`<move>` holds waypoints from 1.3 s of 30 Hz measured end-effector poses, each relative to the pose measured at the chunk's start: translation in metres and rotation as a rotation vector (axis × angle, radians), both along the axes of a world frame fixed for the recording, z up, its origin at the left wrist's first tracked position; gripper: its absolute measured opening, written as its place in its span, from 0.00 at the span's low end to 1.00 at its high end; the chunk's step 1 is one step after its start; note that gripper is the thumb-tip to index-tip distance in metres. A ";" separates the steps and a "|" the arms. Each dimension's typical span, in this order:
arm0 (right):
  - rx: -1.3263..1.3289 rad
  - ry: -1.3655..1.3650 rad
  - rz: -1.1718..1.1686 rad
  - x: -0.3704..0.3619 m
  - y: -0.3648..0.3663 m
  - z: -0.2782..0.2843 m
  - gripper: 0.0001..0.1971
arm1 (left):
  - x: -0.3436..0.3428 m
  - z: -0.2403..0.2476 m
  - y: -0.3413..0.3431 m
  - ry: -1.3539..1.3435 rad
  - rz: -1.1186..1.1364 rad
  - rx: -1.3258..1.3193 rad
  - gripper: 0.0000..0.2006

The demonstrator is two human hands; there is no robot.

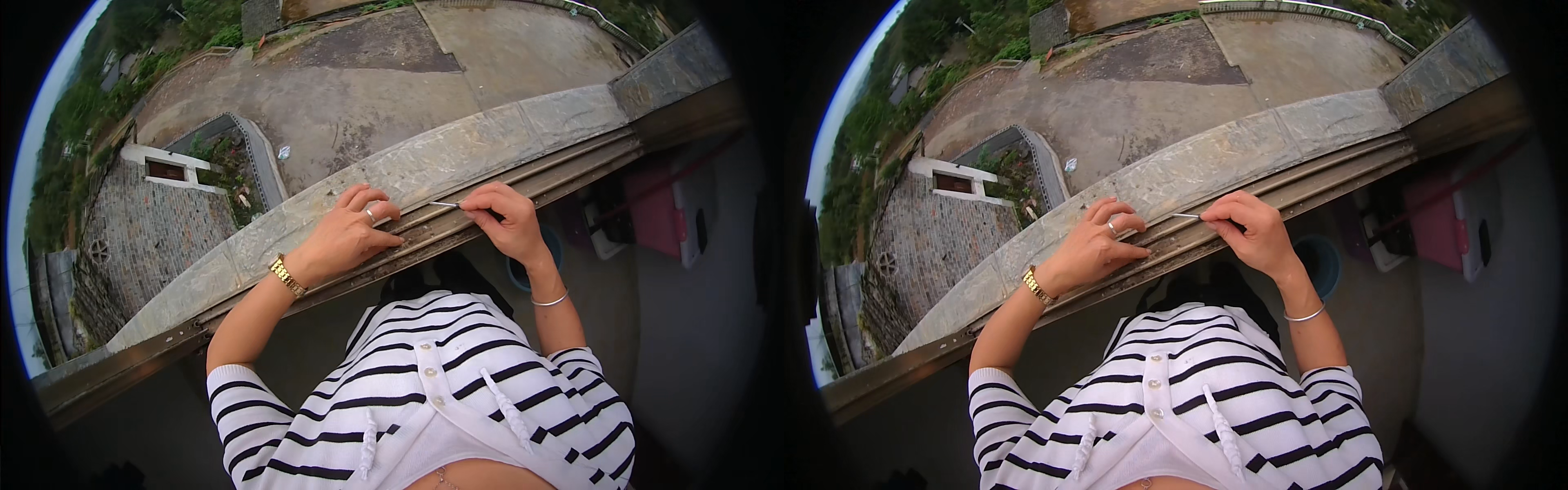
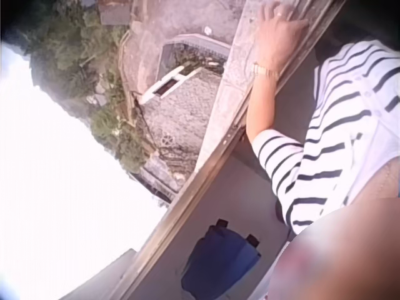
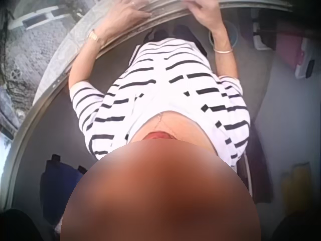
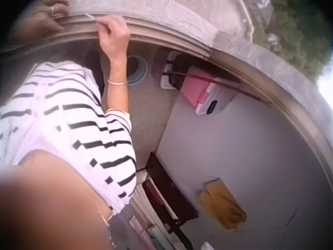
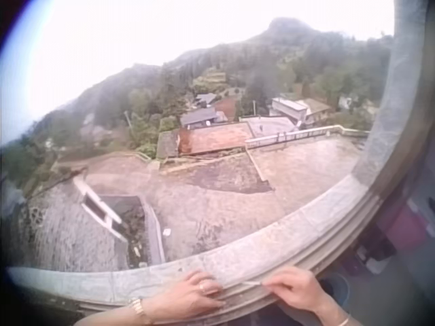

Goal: The person uses a small metal tool to scrape debris from a window sill. They then dip a cloth into a bucket of water, wring it out, and wipe the top of a white plastic storage bin.

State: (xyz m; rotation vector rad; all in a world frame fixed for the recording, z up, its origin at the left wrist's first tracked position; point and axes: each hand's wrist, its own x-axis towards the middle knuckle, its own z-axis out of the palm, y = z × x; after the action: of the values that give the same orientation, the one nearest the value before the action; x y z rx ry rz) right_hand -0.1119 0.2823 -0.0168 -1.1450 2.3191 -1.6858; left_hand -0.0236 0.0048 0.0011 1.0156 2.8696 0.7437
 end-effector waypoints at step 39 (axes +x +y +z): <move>0.239 0.276 0.372 -0.007 -0.057 0.012 0.04 | 0.058 -0.008 -0.019 0.300 0.648 0.009 0.13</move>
State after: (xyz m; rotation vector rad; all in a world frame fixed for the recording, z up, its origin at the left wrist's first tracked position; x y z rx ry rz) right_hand -0.1187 0.2255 -0.0047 -1.7095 2.1856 -1.1546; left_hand 0.0346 -0.0146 -0.0072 0.1747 3.4944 0.6547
